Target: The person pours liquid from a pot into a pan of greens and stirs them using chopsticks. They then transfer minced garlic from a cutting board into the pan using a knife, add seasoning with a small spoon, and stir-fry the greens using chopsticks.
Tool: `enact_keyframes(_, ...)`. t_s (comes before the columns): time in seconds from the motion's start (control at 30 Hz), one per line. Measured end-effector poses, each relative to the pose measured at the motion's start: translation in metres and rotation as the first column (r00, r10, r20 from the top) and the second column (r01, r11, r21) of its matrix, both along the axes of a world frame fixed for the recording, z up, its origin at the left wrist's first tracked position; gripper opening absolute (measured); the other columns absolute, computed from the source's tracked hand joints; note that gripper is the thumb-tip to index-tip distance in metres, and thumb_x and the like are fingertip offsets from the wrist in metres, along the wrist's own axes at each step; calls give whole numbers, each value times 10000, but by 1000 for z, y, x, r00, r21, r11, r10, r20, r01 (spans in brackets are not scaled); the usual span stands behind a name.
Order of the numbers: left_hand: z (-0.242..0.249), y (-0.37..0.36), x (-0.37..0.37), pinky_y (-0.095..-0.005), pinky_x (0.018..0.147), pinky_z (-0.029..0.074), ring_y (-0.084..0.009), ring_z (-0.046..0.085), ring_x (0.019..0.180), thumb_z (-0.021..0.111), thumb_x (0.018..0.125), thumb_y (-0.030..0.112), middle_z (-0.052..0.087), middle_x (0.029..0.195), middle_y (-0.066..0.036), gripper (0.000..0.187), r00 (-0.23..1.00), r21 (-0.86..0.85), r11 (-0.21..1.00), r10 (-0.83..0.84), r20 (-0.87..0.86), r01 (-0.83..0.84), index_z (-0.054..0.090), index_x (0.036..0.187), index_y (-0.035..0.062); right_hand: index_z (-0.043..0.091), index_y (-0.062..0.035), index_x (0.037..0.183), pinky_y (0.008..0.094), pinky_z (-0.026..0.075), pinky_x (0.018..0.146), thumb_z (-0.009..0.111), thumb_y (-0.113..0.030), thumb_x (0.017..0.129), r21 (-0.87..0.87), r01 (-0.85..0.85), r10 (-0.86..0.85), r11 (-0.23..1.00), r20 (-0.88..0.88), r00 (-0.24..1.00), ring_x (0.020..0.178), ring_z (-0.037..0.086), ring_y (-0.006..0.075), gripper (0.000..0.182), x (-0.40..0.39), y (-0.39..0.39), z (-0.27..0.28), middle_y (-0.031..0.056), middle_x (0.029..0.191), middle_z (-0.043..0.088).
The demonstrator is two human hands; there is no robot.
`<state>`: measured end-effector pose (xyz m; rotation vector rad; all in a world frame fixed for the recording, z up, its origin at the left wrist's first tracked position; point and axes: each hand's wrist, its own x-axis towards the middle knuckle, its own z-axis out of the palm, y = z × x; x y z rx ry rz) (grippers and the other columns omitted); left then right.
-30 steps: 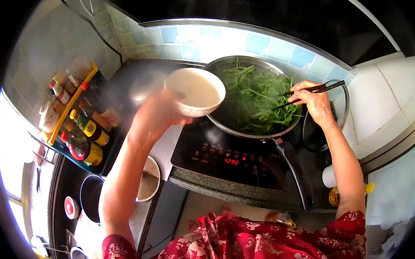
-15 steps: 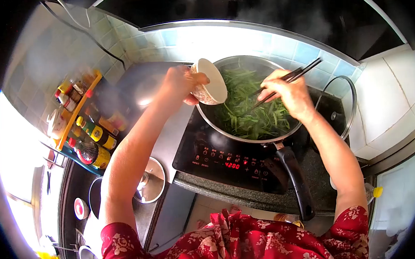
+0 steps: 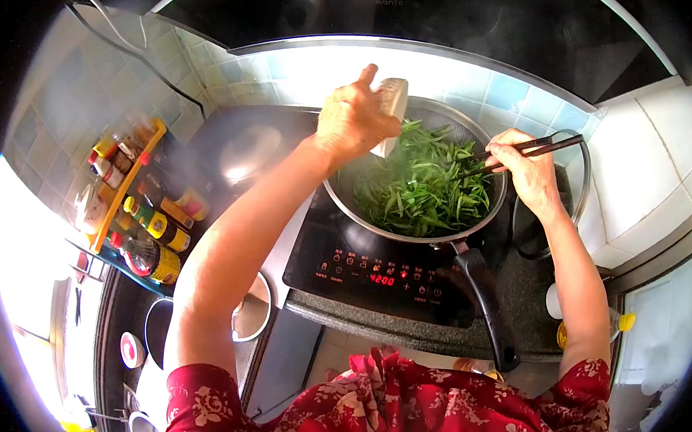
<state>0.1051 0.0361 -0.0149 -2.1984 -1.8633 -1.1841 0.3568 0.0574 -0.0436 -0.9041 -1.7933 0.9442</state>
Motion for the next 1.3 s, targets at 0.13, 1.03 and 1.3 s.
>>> enact_keyframes(0.13, 5, -13, 14, -407, 646, 505, -375, 576, 678, 661, 545, 181, 536, 803, -251, 796, 959, 70, 997, 28, -282, -8, 334, 1266, 93, 554, 0, 776, 254, 496, 548, 540, -107, 813, -69, -56, 55, 996, -12, 998, 634, 580, 134, 115, -11, 9, -15, 55, 734, 561)
enact_keyframes(1.03, -116, -393, -171, -229, 410, 429, -195, 553, 535, 519, 773, 262, 581, 857, -155, 454, -33, -273, 853, 289, 957, -445, 413, 1093, -42, 504, -30, 656, 219, 448, 428, 565, -124, 807, 129, 11, 12, 992, -177, 984, 517, 575, 121, 188, -74, 91, -2, 41, 599, 539)
enact_keyframes(1.3, -167, -484, -176, -236, 349, 425, -230, 559, 481, 504, 796, 237, 602, 830, -163, 377, -224, -340, 779, 258, 940, -527, 424, 1066, -14, 534, 14, 740, 246, 479, 384, 553, -101, 792, -156, -130, 76, 979, -313, 947, 499, 594, 186, 127, -136, 98, -18, 102, 651, 568)
